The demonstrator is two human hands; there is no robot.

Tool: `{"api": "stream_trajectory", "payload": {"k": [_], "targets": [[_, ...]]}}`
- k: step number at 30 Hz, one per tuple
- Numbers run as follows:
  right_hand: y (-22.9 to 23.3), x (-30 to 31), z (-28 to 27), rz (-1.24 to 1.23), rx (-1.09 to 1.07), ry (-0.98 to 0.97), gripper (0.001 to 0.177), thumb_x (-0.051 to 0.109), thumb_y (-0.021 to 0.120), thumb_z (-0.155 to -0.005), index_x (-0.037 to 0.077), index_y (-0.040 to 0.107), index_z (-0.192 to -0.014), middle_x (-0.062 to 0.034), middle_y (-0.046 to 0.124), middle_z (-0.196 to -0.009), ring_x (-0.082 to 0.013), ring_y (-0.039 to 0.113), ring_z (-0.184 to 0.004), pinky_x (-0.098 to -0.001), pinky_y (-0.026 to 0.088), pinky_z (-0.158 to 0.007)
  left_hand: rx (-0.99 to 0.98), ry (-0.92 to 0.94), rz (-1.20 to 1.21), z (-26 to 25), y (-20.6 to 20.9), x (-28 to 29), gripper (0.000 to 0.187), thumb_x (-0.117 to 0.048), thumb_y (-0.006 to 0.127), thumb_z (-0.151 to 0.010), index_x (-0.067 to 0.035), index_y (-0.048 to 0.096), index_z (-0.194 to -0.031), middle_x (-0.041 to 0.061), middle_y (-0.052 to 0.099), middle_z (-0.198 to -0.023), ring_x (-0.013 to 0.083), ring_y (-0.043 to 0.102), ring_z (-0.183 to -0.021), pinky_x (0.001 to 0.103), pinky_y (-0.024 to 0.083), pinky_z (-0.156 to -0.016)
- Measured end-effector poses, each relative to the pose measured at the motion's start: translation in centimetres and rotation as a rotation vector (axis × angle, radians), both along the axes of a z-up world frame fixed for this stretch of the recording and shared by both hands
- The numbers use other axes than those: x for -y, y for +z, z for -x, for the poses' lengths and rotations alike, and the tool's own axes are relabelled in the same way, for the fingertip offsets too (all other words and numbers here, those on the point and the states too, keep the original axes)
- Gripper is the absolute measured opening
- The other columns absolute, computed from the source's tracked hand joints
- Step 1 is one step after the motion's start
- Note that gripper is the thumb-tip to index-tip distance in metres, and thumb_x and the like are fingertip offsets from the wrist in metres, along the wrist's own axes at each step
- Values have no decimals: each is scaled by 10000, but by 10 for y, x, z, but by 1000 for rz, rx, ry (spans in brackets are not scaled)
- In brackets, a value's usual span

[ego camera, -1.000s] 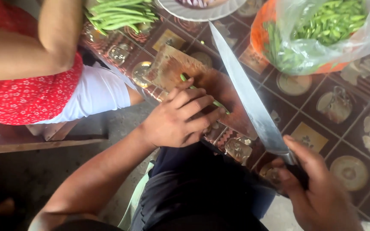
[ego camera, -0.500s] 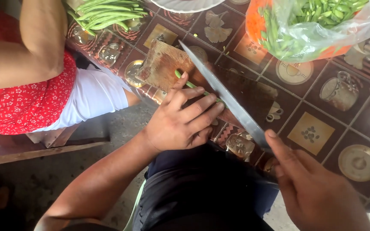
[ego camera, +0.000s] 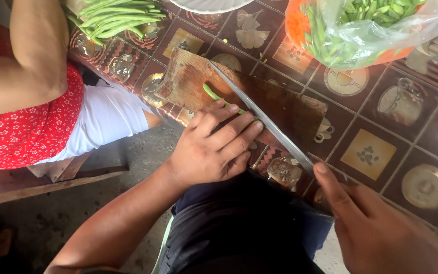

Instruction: Chopping green beans on a wooden cutting board using a chef's knife.

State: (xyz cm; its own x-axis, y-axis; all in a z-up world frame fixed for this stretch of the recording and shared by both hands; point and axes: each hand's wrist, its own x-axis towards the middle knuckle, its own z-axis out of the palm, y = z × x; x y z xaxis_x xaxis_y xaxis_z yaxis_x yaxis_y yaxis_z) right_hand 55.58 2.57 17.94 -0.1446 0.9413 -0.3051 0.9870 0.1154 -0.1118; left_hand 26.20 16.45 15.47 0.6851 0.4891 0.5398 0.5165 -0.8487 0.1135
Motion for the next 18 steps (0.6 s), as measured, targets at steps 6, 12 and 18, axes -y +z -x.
{"api": "stream_trajectory", "payload": {"k": [6, 12, 18], "targets": [[-12, 14, -15, 13, 82, -5, 761, 200, 682, -822, 392, 465, -1526, 75, 700, -924, -128, 746, -761, -364, 606, -699, 19, -6, -4, 2, -3, -1, 434, -230, 776, -903, -104, 706, -1313, 52, 661, -1322, 287, 613, -1231, 466, 477, -1144], [-73, 65, -60, 139, 85, 33, 743, 60, 634, -892, 361, 427, -1540, 51, 750, -889, -61, 713, -806, -278, 642, -788, 66, -13, 34, 1, -10, -6, 440, -231, 775, -884, -142, 708, -1310, 28, 664, -1317, 272, 606, -1229, 514, 433, -1216], [-95, 92, -71, -14, -51, 7, 690, 169, 664, -868, 302, 467, -1516, 3, 756, -867, -126, 765, -798, -360, 643, -791, 84, -48, 38, 3, -18, -14, 436, -247, 778, -890, -153, 723, -1312, 21, 665, -1310, 257, 607, -1209, 505, 434, -1217]]}}
